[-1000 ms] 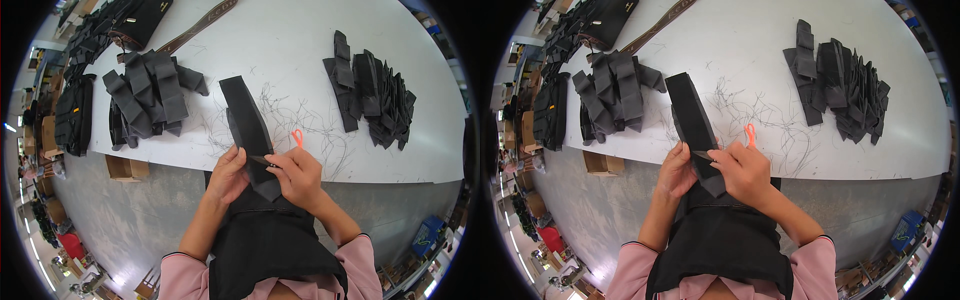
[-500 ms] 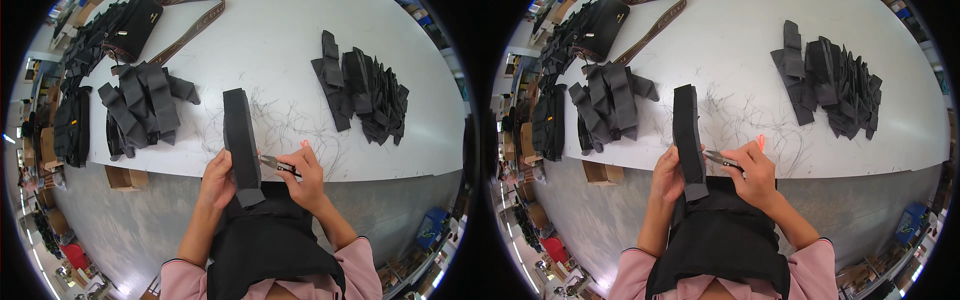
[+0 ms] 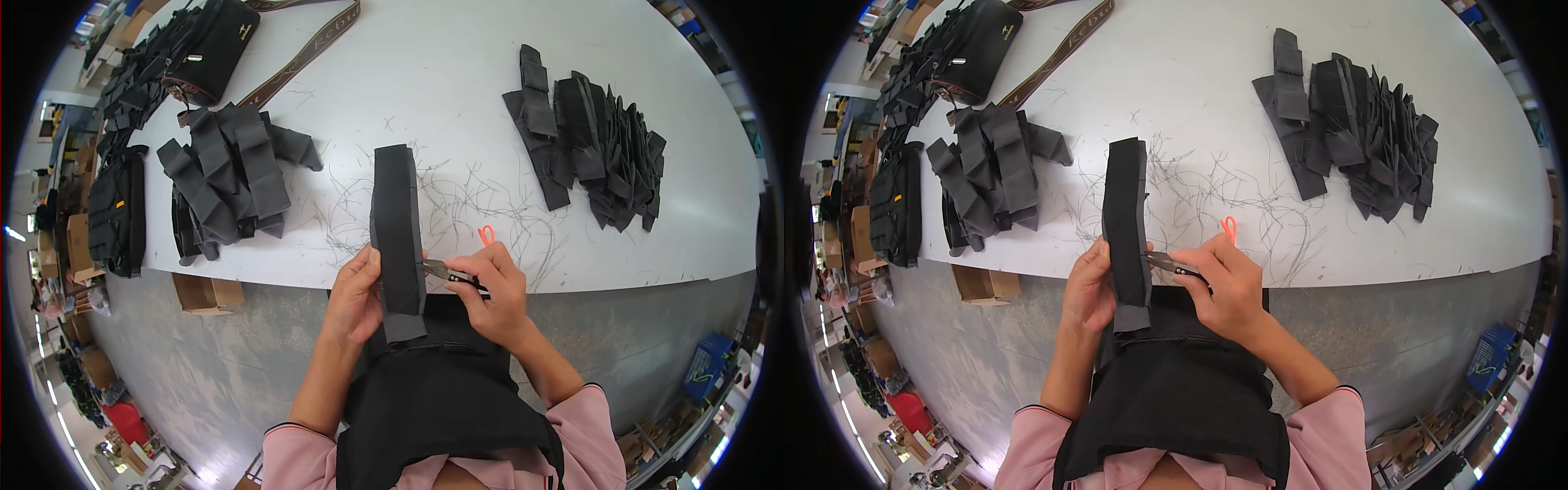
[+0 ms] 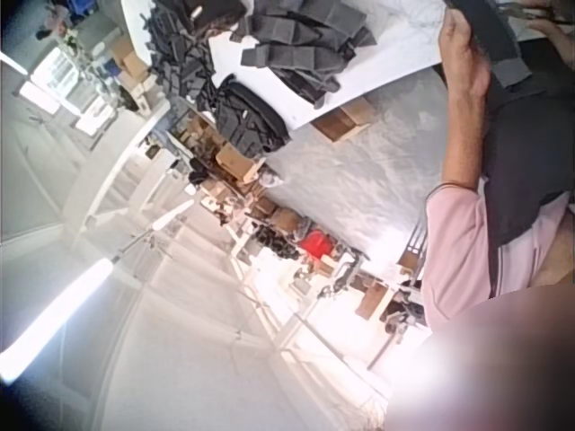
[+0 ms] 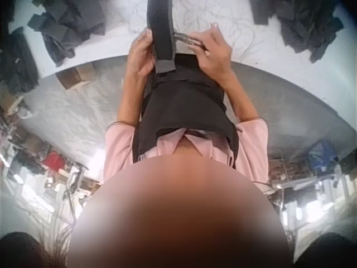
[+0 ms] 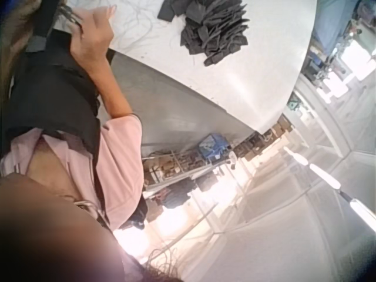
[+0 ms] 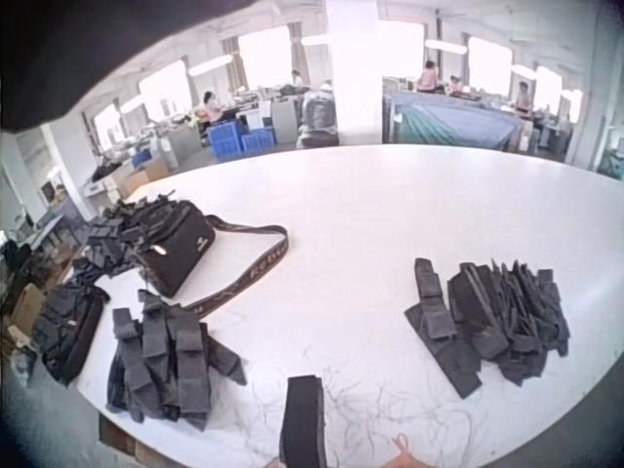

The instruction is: Inspecting and trimming loose threads from black fabric strips using a small tool.

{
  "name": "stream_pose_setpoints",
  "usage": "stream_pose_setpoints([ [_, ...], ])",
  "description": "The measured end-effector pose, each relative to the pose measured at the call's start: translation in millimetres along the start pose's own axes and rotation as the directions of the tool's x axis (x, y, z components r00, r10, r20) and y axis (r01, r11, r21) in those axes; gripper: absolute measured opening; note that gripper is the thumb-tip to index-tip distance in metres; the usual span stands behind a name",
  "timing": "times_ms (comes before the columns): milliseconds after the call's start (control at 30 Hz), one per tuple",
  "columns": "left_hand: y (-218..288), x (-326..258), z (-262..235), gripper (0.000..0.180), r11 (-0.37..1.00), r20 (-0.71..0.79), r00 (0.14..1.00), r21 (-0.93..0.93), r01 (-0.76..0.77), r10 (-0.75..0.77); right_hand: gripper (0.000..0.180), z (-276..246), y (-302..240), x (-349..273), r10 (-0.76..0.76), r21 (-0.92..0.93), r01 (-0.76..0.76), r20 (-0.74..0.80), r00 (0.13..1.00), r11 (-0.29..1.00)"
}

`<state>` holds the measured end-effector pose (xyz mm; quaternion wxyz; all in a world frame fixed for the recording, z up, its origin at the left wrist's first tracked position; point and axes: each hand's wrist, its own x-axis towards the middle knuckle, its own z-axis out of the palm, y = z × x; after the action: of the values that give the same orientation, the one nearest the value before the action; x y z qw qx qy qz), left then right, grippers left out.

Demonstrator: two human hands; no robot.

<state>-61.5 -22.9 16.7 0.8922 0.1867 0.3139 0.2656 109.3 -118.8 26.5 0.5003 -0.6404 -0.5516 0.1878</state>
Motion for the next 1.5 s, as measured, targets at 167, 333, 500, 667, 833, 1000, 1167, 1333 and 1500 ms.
stream_pose_setpoints([
  [167, 2, -2, -1, 0.034, 0.999, 0.013, 0.999, 0.008, 0.032, -0.032, 0.025, -2, -5, -2, -0.036, -0.118, 0.036, 0.005, 0.999, 0.992],
  [333, -10, 1, -23, 0.029, 0.972, 0.003, 0.997, -0.222, 0.081, -0.083, 0.024, 0, -10, -10, 0.173, 0.076, -0.17, -0.038, 0.984, 0.983],
  [500, -24, 11, -22, 0.032, 0.819, 0.323, 0.94, -0.508, 0.268, -0.107, 0.026, 17, -15, -11, 0.109, 0.146, -0.118, 0.069, 0.992, 0.982],
  [667, -19, 2, 3, 0.04, 0.932, 0.069, 0.98, -0.304, 0.199, -0.187, 0.027, 32, -17, -8, 0.037, 0.123, -0.048, 0.092, 0.995, 0.991],
  [833, -22, 2, 7, 0.044, 0.914, -0.044, 0.963, -0.328, 0.238, -0.267, 0.027, 41, -14, -6, -0.058, 0.113, 0.053, 0.037, 0.998, 0.992],
  [1000, -32, 6, -17, 0.044, 0.829, 0.204, 0.961, -0.493, 0.264, -0.185, 0.029, 41, -20, -5, -0.123, -0.003, 0.123, 0.003, 0.992, 0.992],
  [1167, -29, 4, -9, 0.044, 0.841, 0.182, 0.967, -0.482, 0.247, -0.179, 0.031, 44, -18, -10, -0.073, 0.028, 0.073, 0.012, 0.997, 0.997],
  [1333, -25, 3, -3, 0.041, 0.892, 0.091, 0.969, -0.378, 0.248, -0.231, 0.031, 46, -17, -13, -0.093, 0.0, 0.093, -0.007, 0.996, 0.996],
  [1500, -25, -1, 7, 0.04, 0.992, -0.187, 0.978, -0.102, 0.07, -0.088, 0.035, 32, -24, -20, 0.157, 0.229, -0.164, 0.047, 0.986, 0.96],
])
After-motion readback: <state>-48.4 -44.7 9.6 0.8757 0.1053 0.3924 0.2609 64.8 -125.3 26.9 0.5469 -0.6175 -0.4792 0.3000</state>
